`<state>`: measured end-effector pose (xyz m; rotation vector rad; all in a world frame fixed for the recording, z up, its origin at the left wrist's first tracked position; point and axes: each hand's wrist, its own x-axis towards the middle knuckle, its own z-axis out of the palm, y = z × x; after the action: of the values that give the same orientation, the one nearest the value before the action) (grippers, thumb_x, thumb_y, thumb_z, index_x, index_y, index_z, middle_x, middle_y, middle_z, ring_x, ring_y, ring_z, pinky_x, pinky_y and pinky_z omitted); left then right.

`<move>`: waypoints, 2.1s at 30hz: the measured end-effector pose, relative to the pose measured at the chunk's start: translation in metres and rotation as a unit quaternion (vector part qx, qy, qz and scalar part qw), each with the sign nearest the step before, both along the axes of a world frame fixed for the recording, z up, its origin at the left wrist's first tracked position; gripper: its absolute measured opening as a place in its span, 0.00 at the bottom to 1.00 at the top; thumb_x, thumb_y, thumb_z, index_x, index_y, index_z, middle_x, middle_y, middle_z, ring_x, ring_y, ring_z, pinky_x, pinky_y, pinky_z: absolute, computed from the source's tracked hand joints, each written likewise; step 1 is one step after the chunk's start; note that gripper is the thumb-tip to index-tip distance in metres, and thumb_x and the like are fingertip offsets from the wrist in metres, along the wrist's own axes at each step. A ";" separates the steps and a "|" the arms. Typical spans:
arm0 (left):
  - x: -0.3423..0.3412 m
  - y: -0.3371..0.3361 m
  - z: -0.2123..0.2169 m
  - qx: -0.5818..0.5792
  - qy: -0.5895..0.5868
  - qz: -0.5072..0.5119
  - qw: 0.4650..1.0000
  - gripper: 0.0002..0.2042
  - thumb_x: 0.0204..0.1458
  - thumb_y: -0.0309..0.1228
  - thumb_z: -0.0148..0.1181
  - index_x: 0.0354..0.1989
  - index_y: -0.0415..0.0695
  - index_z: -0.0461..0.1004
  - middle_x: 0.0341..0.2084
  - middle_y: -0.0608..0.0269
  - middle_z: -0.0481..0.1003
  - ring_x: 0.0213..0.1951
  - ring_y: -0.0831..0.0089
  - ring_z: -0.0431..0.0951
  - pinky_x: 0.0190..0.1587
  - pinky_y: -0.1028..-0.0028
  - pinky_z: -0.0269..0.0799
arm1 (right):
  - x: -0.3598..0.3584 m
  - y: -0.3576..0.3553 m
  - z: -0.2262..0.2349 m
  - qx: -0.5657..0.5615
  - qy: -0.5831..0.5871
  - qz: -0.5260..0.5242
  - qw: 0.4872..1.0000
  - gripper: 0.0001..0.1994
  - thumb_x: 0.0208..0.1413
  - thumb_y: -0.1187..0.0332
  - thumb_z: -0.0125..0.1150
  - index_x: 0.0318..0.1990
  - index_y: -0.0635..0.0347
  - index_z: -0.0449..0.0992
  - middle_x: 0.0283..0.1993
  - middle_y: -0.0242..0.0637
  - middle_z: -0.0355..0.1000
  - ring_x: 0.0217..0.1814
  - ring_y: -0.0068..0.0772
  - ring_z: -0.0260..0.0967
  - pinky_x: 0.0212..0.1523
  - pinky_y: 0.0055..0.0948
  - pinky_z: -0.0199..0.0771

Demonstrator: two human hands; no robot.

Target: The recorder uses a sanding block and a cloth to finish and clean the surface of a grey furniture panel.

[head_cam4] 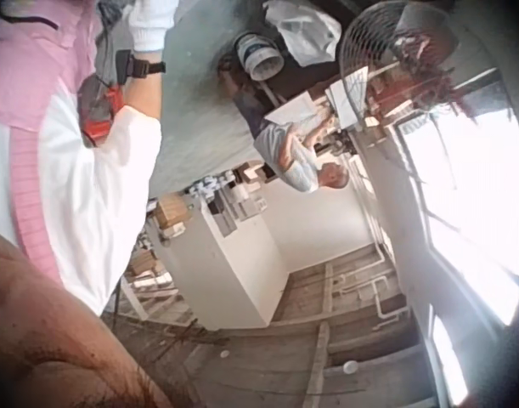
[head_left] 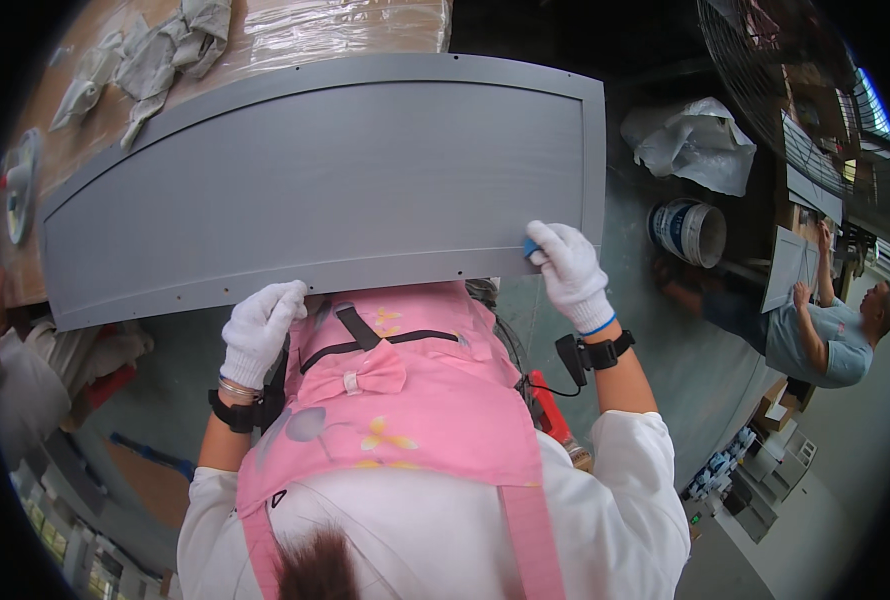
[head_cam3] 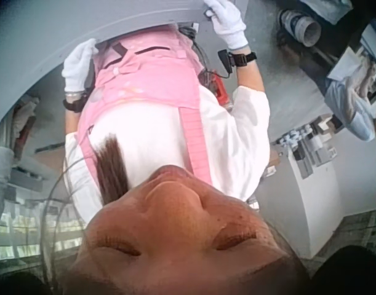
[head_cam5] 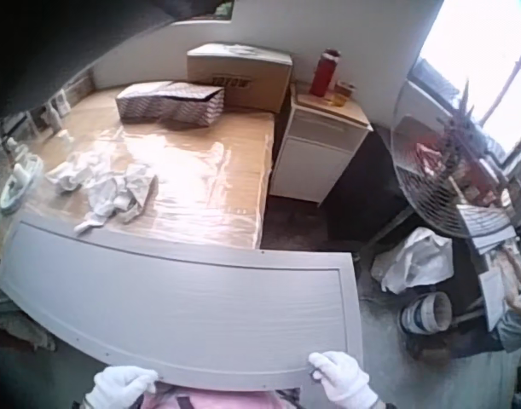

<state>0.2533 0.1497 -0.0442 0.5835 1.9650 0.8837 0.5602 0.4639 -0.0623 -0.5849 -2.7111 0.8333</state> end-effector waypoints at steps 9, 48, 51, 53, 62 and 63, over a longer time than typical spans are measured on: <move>0.024 0.016 0.010 -0.032 -0.013 -0.008 0.999 0.14 0.63 0.36 0.55 0.41 0.38 0.81 0.23 0.64 0.80 0.28 0.80 0.79 0.33 0.78 0.74 | -0.015 -0.024 0.009 -0.042 0.048 0.024 0.998 0.25 0.42 0.83 0.56 0.51 0.56 0.73 0.29 0.37 0.70 0.29 0.44 0.70 0.31 0.39 0.72; 0.045 0.032 0.015 -0.019 0.045 -0.038 0.998 0.13 0.63 0.36 0.55 0.42 0.38 0.80 0.25 0.64 0.81 0.30 0.79 0.79 0.37 0.77 0.74 | 0.042 -0.031 0.001 -0.240 0.101 -0.269 0.927 0.25 0.56 0.79 0.59 0.63 0.58 0.68 0.48 0.38 0.74 0.47 0.33 0.74 0.49 0.31 0.75; 0.045 0.026 0.011 0.014 0.036 0.008 0.999 0.14 0.64 0.37 0.56 0.41 0.36 0.80 0.25 0.65 0.80 0.30 0.80 0.78 0.37 0.77 0.74 | 0.063 -0.012 0.015 -0.303 0.182 -0.415 0.838 0.25 0.63 0.76 0.57 0.67 0.64 0.62 0.56 0.35 0.70 0.53 0.25 0.68 0.57 0.25 0.70; 0.042 0.023 0.005 0.055 0.012 0.042 0.998 0.15 0.64 0.38 0.56 0.41 0.36 0.80 0.25 0.65 0.79 0.30 0.80 0.77 0.38 0.78 0.74 | 0.090 0.002 0.015 -0.237 0.155 -0.442 0.851 0.22 0.62 0.76 0.58 0.63 0.64 0.66 0.54 0.35 0.69 0.51 0.25 0.69 0.56 0.26 0.71; 0.033 0.023 0.003 0.045 0.030 0.037 0.998 0.16 0.64 0.38 0.55 0.41 0.35 0.80 0.25 0.65 0.78 0.29 0.80 0.76 0.36 0.78 0.74 | 0.081 0.018 0.020 0.112 0.010 -0.128 0.985 0.23 0.42 0.82 0.61 0.50 0.61 0.71 0.42 0.44 0.75 0.39 0.49 0.73 0.41 0.43 0.74; 0.034 0.023 0.005 0.034 0.032 0.037 0.998 0.16 0.64 0.38 0.55 0.41 0.35 0.80 0.24 0.65 0.79 0.28 0.79 0.77 0.36 0.77 0.74 | 0.078 0.021 0.021 0.111 0.005 -0.106 0.988 0.22 0.42 0.82 0.60 0.49 0.61 0.71 0.42 0.44 0.75 0.39 0.49 0.73 0.41 0.42 0.74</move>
<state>0.2872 0.1729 -0.0390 0.5873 2.0312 0.9907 0.6379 0.4847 -0.0417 -0.7969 -2.6236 0.4739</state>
